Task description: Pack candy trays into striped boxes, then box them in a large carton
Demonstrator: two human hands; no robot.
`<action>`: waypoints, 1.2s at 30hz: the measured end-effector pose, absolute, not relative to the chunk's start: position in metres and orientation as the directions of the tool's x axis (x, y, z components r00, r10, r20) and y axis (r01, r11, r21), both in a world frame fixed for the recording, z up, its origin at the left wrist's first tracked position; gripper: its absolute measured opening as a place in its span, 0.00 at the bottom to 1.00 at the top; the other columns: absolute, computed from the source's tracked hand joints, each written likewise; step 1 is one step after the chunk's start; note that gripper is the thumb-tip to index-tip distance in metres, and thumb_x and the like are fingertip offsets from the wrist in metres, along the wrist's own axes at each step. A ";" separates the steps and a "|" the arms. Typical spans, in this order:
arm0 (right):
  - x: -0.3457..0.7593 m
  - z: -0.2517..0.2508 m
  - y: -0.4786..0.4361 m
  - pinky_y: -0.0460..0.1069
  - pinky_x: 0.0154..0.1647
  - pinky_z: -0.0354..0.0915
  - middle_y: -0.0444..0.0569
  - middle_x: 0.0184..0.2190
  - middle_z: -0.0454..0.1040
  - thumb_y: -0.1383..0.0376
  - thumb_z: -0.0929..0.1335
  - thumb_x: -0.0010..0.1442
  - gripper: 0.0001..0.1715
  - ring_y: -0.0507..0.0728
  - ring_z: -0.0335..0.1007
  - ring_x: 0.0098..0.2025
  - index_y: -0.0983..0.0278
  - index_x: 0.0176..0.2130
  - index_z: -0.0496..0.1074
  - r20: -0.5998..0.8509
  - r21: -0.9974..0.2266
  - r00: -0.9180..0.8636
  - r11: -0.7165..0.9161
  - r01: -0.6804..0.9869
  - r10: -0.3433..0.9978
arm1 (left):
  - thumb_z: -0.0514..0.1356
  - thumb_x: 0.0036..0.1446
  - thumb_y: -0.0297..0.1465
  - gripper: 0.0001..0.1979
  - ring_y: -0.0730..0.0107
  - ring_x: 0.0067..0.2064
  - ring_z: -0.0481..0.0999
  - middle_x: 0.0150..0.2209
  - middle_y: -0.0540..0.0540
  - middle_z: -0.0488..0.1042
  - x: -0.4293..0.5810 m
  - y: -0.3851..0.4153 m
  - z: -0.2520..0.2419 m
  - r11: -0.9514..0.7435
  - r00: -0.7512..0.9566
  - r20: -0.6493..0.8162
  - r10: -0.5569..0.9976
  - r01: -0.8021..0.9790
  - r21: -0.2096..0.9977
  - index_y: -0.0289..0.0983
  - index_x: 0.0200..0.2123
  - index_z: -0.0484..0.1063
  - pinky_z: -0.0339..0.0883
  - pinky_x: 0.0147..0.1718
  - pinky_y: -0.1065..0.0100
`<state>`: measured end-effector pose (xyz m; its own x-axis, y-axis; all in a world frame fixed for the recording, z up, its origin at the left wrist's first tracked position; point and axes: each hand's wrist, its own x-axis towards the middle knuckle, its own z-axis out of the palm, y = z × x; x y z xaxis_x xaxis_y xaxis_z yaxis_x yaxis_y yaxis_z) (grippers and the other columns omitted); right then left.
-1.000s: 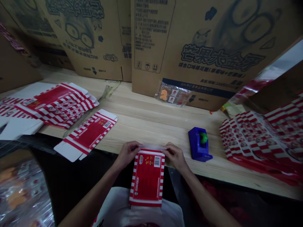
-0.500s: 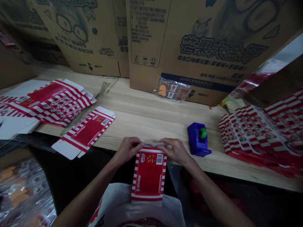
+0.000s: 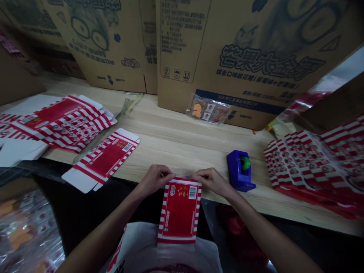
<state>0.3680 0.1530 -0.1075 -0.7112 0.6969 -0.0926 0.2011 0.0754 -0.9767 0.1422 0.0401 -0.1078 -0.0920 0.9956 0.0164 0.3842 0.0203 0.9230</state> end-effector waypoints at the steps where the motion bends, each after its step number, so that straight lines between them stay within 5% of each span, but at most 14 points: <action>1: 0.370 -0.110 0.151 0.46 0.27 0.65 0.45 0.26 0.79 0.55 0.74 0.49 0.14 0.55 0.72 0.27 0.63 0.28 0.81 -0.120 -0.977 -0.727 0.051 0.208 0.676 | 0.62 0.53 0.34 0.09 0.68 0.28 0.74 0.27 0.46 0.78 0.143 0.039 -0.108 0.015 -0.077 0.016 0.997 0.393 0.919 0.35 0.28 0.80 0.63 0.27 0.73; 4: 0.375 -0.117 0.143 0.48 0.32 0.68 0.49 0.33 0.80 0.57 0.76 0.47 0.14 0.57 0.75 0.32 0.63 0.33 0.81 -0.135 -0.974 -0.758 0.053 0.219 0.639 | 0.64 0.52 0.33 0.07 0.69 0.29 0.74 0.29 0.45 0.78 0.144 0.034 -0.109 -0.039 -0.033 0.061 0.998 0.467 0.884 0.37 0.32 0.80 0.63 0.28 0.72; 12: 0.378 -0.117 0.135 0.48 0.33 0.69 0.49 0.31 0.80 0.59 0.75 0.48 0.12 0.56 0.75 0.31 0.64 0.32 0.80 -0.118 -0.986 -0.717 0.002 0.164 0.687 | 0.64 0.52 0.30 0.06 0.68 0.31 0.74 0.30 0.45 0.78 0.147 0.031 -0.104 -0.102 0.003 0.120 0.993 0.551 0.828 0.37 0.34 0.80 0.63 0.30 0.70; 22: 0.371 -0.112 0.141 0.45 0.25 0.64 0.44 0.21 0.75 0.61 0.73 0.50 0.09 0.52 0.70 0.24 0.64 0.24 0.74 -0.058 -0.986 -0.647 0.060 0.158 0.760 | 0.62 0.52 0.35 0.12 0.71 0.25 0.71 0.21 0.47 0.74 0.145 0.046 -0.097 0.065 -0.023 -0.061 0.998 0.250 0.966 0.33 0.22 0.74 0.61 0.24 0.73; 30: 0.388 -0.128 0.107 0.51 0.42 0.71 0.51 0.40 0.79 0.64 0.71 0.58 0.04 0.58 0.76 0.42 0.61 0.36 0.77 0.230 -0.951 -0.576 0.306 0.037 0.785 | 0.60 0.59 0.30 0.08 0.67 0.37 0.79 0.34 0.43 0.81 0.152 0.026 -0.110 -0.225 -0.024 0.268 0.963 0.478 0.849 0.34 0.34 0.78 0.71 0.37 0.70; 36: 0.391 -0.149 0.085 0.51 0.45 0.69 0.48 0.42 0.79 0.71 0.68 0.60 0.09 0.56 0.75 0.44 0.58 0.39 0.76 0.387 -0.885 -0.441 0.460 0.067 0.810 | 0.59 0.58 0.25 0.09 0.66 0.38 0.82 0.37 0.41 0.82 0.163 0.017 -0.129 -0.397 -0.032 0.543 0.839 0.647 0.651 0.35 0.41 0.78 0.75 0.39 0.71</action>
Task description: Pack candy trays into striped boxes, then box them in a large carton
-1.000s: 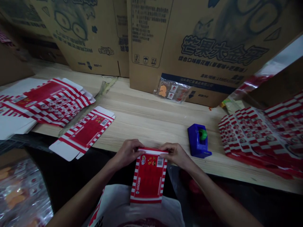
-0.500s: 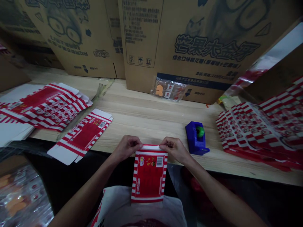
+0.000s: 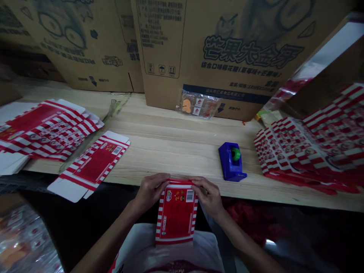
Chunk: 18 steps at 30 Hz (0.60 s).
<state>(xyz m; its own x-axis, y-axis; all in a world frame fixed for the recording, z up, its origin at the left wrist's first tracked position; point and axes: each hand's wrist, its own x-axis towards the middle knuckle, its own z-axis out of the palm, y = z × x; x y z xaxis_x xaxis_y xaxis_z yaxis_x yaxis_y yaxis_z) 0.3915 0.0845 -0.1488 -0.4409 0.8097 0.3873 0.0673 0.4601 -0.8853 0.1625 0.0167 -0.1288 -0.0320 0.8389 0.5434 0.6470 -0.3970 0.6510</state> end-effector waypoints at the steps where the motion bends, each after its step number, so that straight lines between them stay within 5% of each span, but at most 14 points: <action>1: 0.391 -0.151 0.083 0.51 0.45 0.69 0.48 0.42 0.78 0.71 0.68 0.61 0.09 0.56 0.75 0.44 0.58 0.40 0.76 0.383 -0.886 -0.433 0.457 0.079 0.816 | 0.59 0.58 0.24 0.09 0.66 0.38 0.82 0.37 0.41 0.82 0.164 0.016 -0.130 -0.411 -0.019 0.560 0.828 0.657 0.631 0.35 0.41 0.78 0.76 0.39 0.71; 4: 0.390 -0.154 0.078 0.51 0.45 0.69 0.48 0.42 0.78 0.70 0.67 0.62 0.09 0.56 0.74 0.45 0.58 0.40 0.75 0.363 -0.893 -0.420 0.440 0.100 0.832 | 0.60 0.57 0.23 0.10 0.66 0.39 0.82 0.38 0.40 0.82 0.166 0.014 -0.132 -0.431 -0.005 0.582 0.813 0.667 0.608 0.35 0.41 0.78 0.75 0.41 0.70; 7: 0.386 -0.153 0.075 0.51 0.46 0.69 0.48 0.42 0.77 0.70 0.66 0.63 0.08 0.56 0.74 0.45 0.59 0.39 0.74 0.349 -0.897 -0.411 0.427 0.114 0.842 | 0.61 0.56 0.24 0.07 0.65 0.39 0.81 0.37 0.41 0.82 0.170 0.013 -0.131 -0.353 -0.101 0.488 0.867 0.566 0.745 0.35 0.37 0.79 0.75 0.41 0.70; 10: 0.390 -0.147 0.077 0.53 0.49 0.68 0.50 0.45 0.76 0.69 0.66 0.62 0.09 0.57 0.73 0.48 0.59 0.43 0.73 0.325 -0.891 -0.439 0.426 0.154 0.838 | 0.62 0.56 0.29 0.04 0.66 0.37 0.80 0.36 0.44 0.81 0.176 0.014 -0.133 -0.146 -0.233 0.192 0.953 0.200 0.969 0.37 0.34 0.78 0.74 0.37 0.70; 12: 0.404 -0.139 0.085 0.54 0.51 0.67 0.52 0.50 0.74 0.67 0.68 0.61 0.13 0.59 0.70 0.52 0.59 0.47 0.72 0.353 -0.864 -0.399 0.459 0.208 0.846 | 0.63 0.55 0.32 0.05 0.66 0.36 0.79 0.37 0.45 0.80 0.180 0.015 -0.137 -0.001 -0.251 -0.019 0.968 -0.079 0.997 0.38 0.35 0.77 0.74 0.34 0.70; 15: 0.443 -0.129 0.108 0.54 0.45 0.68 0.54 0.50 0.72 0.64 0.68 0.59 0.13 0.60 0.68 0.51 0.60 0.46 0.72 0.449 -0.816 -0.051 0.433 0.382 0.892 | 0.66 0.52 0.35 0.11 0.66 0.35 0.79 0.39 0.45 0.80 0.182 0.018 -0.143 0.126 -0.232 -0.192 0.954 -0.270 0.954 0.38 0.38 0.77 0.74 0.33 0.70; 18: 0.485 -0.128 0.135 0.51 0.33 0.65 0.53 0.39 0.72 0.58 0.69 0.56 0.12 0.57 0.69 0.37 0.64 0.37 0.75 0.389 -0.856 0.266 0.240 0.457 0.882 | 0.67 0.50 0.38 0.14 0.64 0.35 0.79 0.40 0.43 0.80 0.183 0.022 -0.144 0.174 -0.226 -0.232 0.946 -0.250 0.952 0.37 0.39 0.78 0.74 0.33 0.69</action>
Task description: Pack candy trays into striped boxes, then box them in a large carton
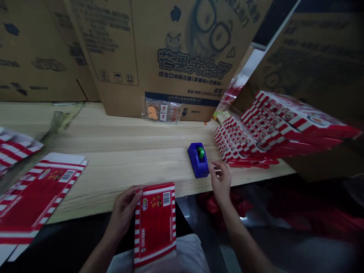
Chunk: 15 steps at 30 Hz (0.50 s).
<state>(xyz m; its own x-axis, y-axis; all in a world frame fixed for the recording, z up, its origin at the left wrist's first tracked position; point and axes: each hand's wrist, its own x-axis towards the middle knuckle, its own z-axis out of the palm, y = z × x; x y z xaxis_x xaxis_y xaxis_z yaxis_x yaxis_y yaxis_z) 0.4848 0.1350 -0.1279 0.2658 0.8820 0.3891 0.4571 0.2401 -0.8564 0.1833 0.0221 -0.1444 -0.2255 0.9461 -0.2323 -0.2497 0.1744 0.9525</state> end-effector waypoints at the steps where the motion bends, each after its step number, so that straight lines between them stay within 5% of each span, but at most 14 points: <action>1: 0.494 -0.130 0.143 0.50 0.31 0.63 0.51 0.35 0.72 0.56 0.70 0.53 0.13 0.56 0.67 0.33 0.64 0.32 0.75 0.331 -0.880 0.289 0.183 0.438 0.898 | 0.67 0.49 0.39 0.15 0.63 0.35 0.79 0.39 0.43 0.80 0.184 0.023 -0.144 0.184 -0.222 -0.235 0.946 -0.228 0.956 0.37 0.39 0.77 0.74 0.33 0.68; 4: 0.504 -0.142 0.159 0.50 0.31 0.61 0.47 0.23 0.70 0.54 0.72 0.47 0.16 0.55 0.64 0.28 0.64 0.23 0.75 0.205 -0.928 0.267 0.100 0.358 0.942 | 0.68 0.48 0.40 0.18 0.60 0.35 0.79 0.38 0.43 0.80 0.190 0.024 -0.141 0.201 -0.196 -0.240 0.951 -0.199 0.959 0.36 0.40 0.75 0.75 0.32 0.65; 8: 0.491 -0.153 0.165 0.51 0.34 0.60 0.45 0.20 0.70 0.54 0.74 0.43 0.15 0.55 0.63 0.29 0.64 0.21 0.76 0.201 -0.957 0.328 0.113 0.268 0.923 | 0.68 0.47 0.40 0.20 0.60 0.34 0.80 0.38 0.44 0.79 0.196 0.026 -0.141 0.190 -0.195 -0.231 0.953 -0.209 0.959 0.37 0.41 0.73 0.76 0.31 0.64; 15: 0.481 -0.155 0.142 0.52 0.40 0.63 0.49 0.34 0.72 0.55 0.73 0.46 0.14 0.57 0.67 0.39 0.64 0.25 0.75 0.190 -0.982 0.490 0.176 0.075 0.851 | 0.69 0.46 0.41 0.21 0.65 0.30 0.78 0.35 0.46 0.78 0.177 0.041 -0.128 0.111 -0.324 -0.169 0.931 -0.190 0.975 0.36 0.41 0.72 0.74 0.28 0.68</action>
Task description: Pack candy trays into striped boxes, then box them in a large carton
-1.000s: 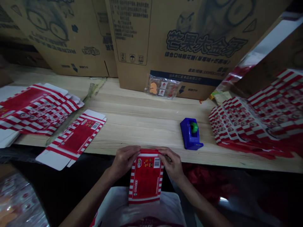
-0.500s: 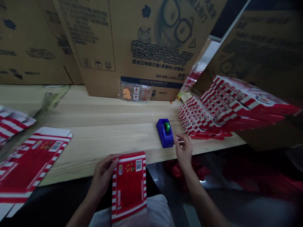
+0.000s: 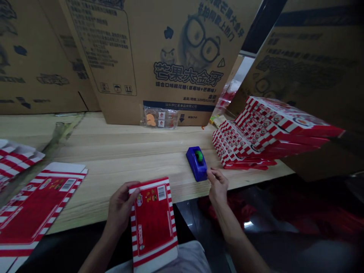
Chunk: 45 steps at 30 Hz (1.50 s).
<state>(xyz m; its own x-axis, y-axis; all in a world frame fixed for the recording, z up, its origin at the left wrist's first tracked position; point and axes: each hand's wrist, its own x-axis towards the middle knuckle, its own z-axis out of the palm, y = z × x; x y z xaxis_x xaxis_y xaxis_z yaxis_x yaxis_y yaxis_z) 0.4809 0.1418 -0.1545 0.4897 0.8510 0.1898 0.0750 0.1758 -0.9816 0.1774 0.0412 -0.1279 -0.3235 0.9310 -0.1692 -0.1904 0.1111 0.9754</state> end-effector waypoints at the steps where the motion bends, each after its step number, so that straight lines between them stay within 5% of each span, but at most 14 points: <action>1: 0.481 -0.156 0.136 0.52 0.41 0.63 0.50 0.37 0.72 0.56 0.73 0.46 0.14 0.57 0.67 0.41 0.65 0.25 0.75 0.190 -0.980 0.497 0.191 0.049 0.847 | 0.69 0.45 0.41 0.22 0.66 0.28 0.77 0.34 0.46 0.78 0.172 0.044 -0.123 0.108 -0.345 -0.164 0.924 -0.176 0.979 0.36 0.41 0.72 0.73 0.27 0.69; 4: 0.483 -0.165 0.122 0.54 0.43 0.65 0.52 0.42 0.71 0.57 0.73 0.48 0.13 0.58 0.67 0.43 0.65 0.25 0.74 0.201 -0.976 0.480 0.218 0.020 0.854 | 0.70 0.43 0.41 0.23 0.66 0.27 0.77 0.31 0.48 0.78 0.158 0.054 -0.111 0.127 -0.327 -0.177 0.928 -0.167 0.978 0.36 0.40 0.72 0.73 0.25 0.68; 10: 0.491 -0.183 0.118 0.57 0.48 0.63 0.50 0.35 0.69 0.57 0.72 0.51 0.14 0.59 0.66 0.43 0.65 0.24 0.72 0.235 -0.969 0.437 0.176 0.171 0.869 | 0.70 0.43 0.40 0.20 0.68 0.25 0.76 0.28 0.49 0.77 0.141 0.076 -0.098 0.220 -0.087 -0.230 0.969 -0.110 0.969 0.36 0.37 0.73 0.70 0.24 0.70; 14: 0.491 -0.180 0.105 0.54 0.42 0.67 0.48 0.34 0.68 0.55 0.70 0.54 0.15 0.57 0.65 0.38 0.64 0.27 0.70 0.192 -0.981 0.387 0.162 0.109 0.902 | 0.69 0.45 0.40 0.16 0.70 0.24 0.74 0.25 0.50 0.75 0.144 0.085 -0.098 0.255 0.100 -0.247 0.964 -0.067 0.965 0.36 0.33 0.73 0.67 0.23 0.72; 18: 0.461 -0.151 0.096 0.49 0.36 0.65 0.45 0.29 0.68 0.59 0.68 0.60 0.12 0.54 0.65 0.32 0.63 0.28 0.70 0.086 -0.990 -0.133 0.099 0.098 0.987 | 0.69 0.43 0.38 0.14 0.72 0.23 0.72 0.23 0.51 0.75 0.156 0.091 -0.098 0.323 0.249 -0.305 0.919 -0.035 0.946 0.36 0.31 0.74 0.65 0.23 0.72; 22: 0.409 -0.117 0.107 0.47 0.35 0.62 0.45 0.30 0.69 0.62 0.67 0.61 0.13 0.54 0.66 0.34 0.63 0.26 0.69 0.097 -0.946 -0.684 0.281 0.163 0.723 | 0.68 0.43 0.37 0.13 0.74 0.22 0.70 0.21 0.52 0.73 0.169 0.093 -0.097 0.306 0.350 -0.295 0.889 0.026 0.952 0.34 0.29 0.74 0.63 0.23 0.73; 28: 0.367 -0.116 0.115 0.46 0.27 0.54 0.42 0.23 0.67 0.66 0.72 0.53 0.12 0.51 0.61 0.26 0.64 0.23 0.67 0.080 -0.787 -0.675 0.462 0.409 0.734 | 0.67 0.45 0.34 0.10 0.76 0.21 0.68 0.21 0.52 0.72 0.164 0.084 -0.099 0.260 0.334 -0.253 0.908 0.023 0.965 0.34 0.29 0.74 0.61 0.23 0.74; 31: 0.361 -0.123 0.115 0.46 0.25 0.53 0.40 0.21 0.67 0.61 0.73 0.52 0.13 0.50 0.61 0.24 0.63 0.25 0.68 -0.019 -0.878 -0.617 0.282 0.387 0.787 | 0.66 0.46 0.34 0.09 0.75 0.22 0.67 0.21 0.52 0.71 0.155 0.078 -0.097 0.222 0.290 -0.223 0.931 0.038 0.974 0.35 0.29 0.74 0.60 0.23 0.74; 34: 0.355 -0.124 0.121 0.45 0.25 0.55 0.40 0.22 0.70 0.57 0.77 0.45 0.20 0.50 0.63 0.24 0.63 0.33 0.70 -0.187 -0.978 -0.679 -0.070 0.196 0.710 | 0.66 0.49 0.35 0.09 0.72 0.26 0.69 0.24 0.49 0.74 0.147 0.073 -0.087 0.161 0.295 -0.172 0.940 0.063 0.985 0.35 0.30 0.76 0.62 0.26 0.73; 37: 0.345 -0.123 0.128 0.44 0.25 0.56 0.40 0.22 0.69 0.55 0.79 0.37 0.24 0.48 0.62 0.23 0.65 0.27 0.69 -0.284 -0.911 -0.810 -0.407 0.062 0.512 | 0.65 0.51 0.38 0.11 0.71 0.29 0.71 0.28 0.47 0.75 0.138 0.070 -0.074 0.090 0.315 -0.107 0.943 0.068 0.994 0.35 0.32 0.77 0.63 0.28 0.72; 40: 0.329 -0.122 0.141 0.44 0.25 0.58 0.39 0.19 0.67 0.52 0.80 0.33 0.27 0.47 0.60 0.20 0.66 0.24 0.68 -0.280 -0.836 -0.881 -0.548 0.028 0.382 | 0.66 0.50 0.38 0.11 0.70 0.31 0.72 0.30 0.46 0.75 0.128 0.071 -0.066 0.018 0.281 -0.030 0.959 0.045 0.999 0.35 0.31 0.78 0.64 0.31 0.71; 42: 0.315 -0.118 0.161 0.45 0.24 0.59 0.39 0.19 0.68 0.49 0.77 0.40 0.25 0.48 0.61 0.19 0.65 0.25 0.70 -0.247 -0.925 -0.882 -0.368 0.091 0.402 | 0.67 0.49 0.38 0.12 0.70 0.30 0.73 0.30 0.46 0.75 0.118 0.071 -0.067 0.047 0.148 -0.045 0.988 -0.010 0.999 0.35 0.31 0.77 0.65 0.30 0.72; 44: 0.300 -0.108 0.195 0.45 0.25 0.61 0.42 0.21 0.71 0.52 0.72 0.49 0.18 0.50 0.65 0.22 0.65 0.27 0.72 -0.150 -0.971 -0.815 0.070 0.227 0.560 | 0.68 0.46 0.39 0.14 0.70 0.28 0.73 0.29 0.48 0.74 0.105 0.069 -0.075 0.105 -0.116 -0.118 0.986 -0.112 0.988 0.36 0.33 0.75 0.67 0.27 0.72; 45: 0.292 -0.101 0.218 0.46 0.27 0.63 0.44 0.23 0.73 0.55 0.70 0.53 0.14 0.52 0.68 0.25 0.64 0.28 0.73 -0.039 -0.891 -0.750 0.317 0.325 0.660 | 0.69 0.45 0.39 0.16 0.70 0.27 0.74 0.29 0.49 0.74 0.097 0.066 -0.082 0.113 -0.275 -0.153 0.949 -0.157 0.981 0.36 0.35 0.73 0.68 0.26 0.71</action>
<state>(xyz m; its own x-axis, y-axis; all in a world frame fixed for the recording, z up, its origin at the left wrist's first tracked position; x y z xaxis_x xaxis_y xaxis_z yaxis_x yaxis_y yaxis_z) 0.2920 0.2180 -0.1009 -0.7500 0.6603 -0.0386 0.3250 0.3172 -0.8909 0.0966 0.0664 -0.0817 -0.2749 0.9492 -0.1529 -0.1566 0.1127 0.9812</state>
